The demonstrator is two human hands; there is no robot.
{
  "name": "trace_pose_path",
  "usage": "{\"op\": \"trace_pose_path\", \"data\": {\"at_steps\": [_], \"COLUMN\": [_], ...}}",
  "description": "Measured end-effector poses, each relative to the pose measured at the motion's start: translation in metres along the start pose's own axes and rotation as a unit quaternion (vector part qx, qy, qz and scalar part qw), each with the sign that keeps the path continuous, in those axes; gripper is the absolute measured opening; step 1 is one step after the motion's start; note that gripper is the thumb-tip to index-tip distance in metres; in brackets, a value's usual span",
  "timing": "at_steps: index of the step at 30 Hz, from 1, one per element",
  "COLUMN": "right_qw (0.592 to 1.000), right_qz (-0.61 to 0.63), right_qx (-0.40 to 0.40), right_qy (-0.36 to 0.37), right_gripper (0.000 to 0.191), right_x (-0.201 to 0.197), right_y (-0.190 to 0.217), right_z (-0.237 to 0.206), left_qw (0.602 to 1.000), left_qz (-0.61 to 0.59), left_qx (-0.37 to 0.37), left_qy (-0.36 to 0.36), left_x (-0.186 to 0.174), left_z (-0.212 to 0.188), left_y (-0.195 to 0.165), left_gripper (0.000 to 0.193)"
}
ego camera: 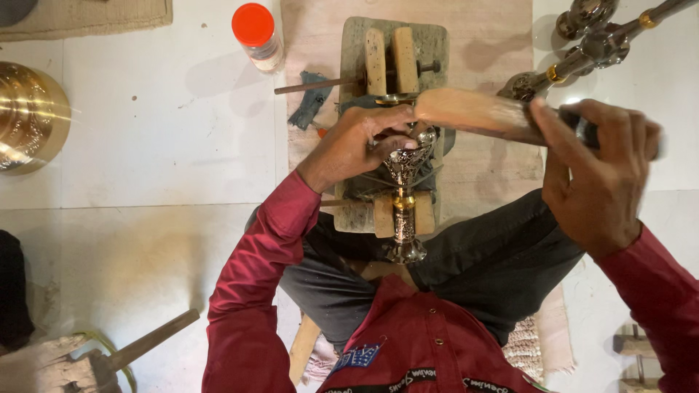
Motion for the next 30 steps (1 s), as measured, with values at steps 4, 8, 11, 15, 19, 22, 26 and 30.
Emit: {"op": "trace_pose_path", "data": {"at_steps": [4, 8, 11, 15, 19, 22, 26, 30], "right_qw": [0.998, 1.000, 0.998, 0.999, 0.986, 0.985, 0.999, 0.998], "right_qz": [-0.035, -0.011, 0.045, -0.026, 0.157, -0.130, 0.044, 0.059], "right_qx": [-0.030, -0.004, 0.037, -0.019, 0.057, -0.115, 0.012, 0.016], "right_qy": [0.039, -0.020, -0.017, 0.003, -0.015, -0.014, -0.016, -0.015], "right_gripper": [0.053, 0.055, 0.056, 0.058, 0.054, 0.051, 0.052, 0.056], "right_x": [-0.002, -0.008, -0.014, -0.018, -0.010, -0.006, -0.008, -0.008], "right_y": [-0.002, 0.011, 0.023, 0.029, 0.022, 0.020, 0.018, 0.019], "right_z": [0.000, 0.010, 0.017, 0.019, 0.017, 0.016, 0.015, 0.016], "left_qw": [0.999, 0.999, 0.999, 1.000, 1.000, 0.999, 0.998, 1.000], "left_qz": [-0.008, -0.005, 0.014, 0.016, 0.007, 0.021, 0.011, -0.020], "left_qx": [-0.038, -0.038, -0.040, 0.004, -0.015, -0.023, -0.060, -0.008], "left_qy": [0.000, 0.004, 0.008, 0.008, 0.018, 0.023, 0.020, -0.008], "left_x": [-0.001, -0.002, -0.002, -0.004, -0.006, -0.006, -0.005, -0.004], "left_z": [-0.001, -0.001, 0.000, 0.003, 0.004, 0.005, 0.002, -0.002], "left_y": [0.001, -0.001, -0.003, -0.005, -0.007, -0.008, -0.006, -0.003], "left_gripper": [0.050, 0.047, 0.042, 0.050, 0.045, 0.041, 0.044, 0.049]}}
Point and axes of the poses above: each hand's wrist, its own z-axis towards the middle knuckle, its own x-axis out of the palm, y = z × x, the point moved 1 cm from there along z, towards the middle knuckle, and after that the axes turned 10 degrees about -y, right-handed, at the moved point
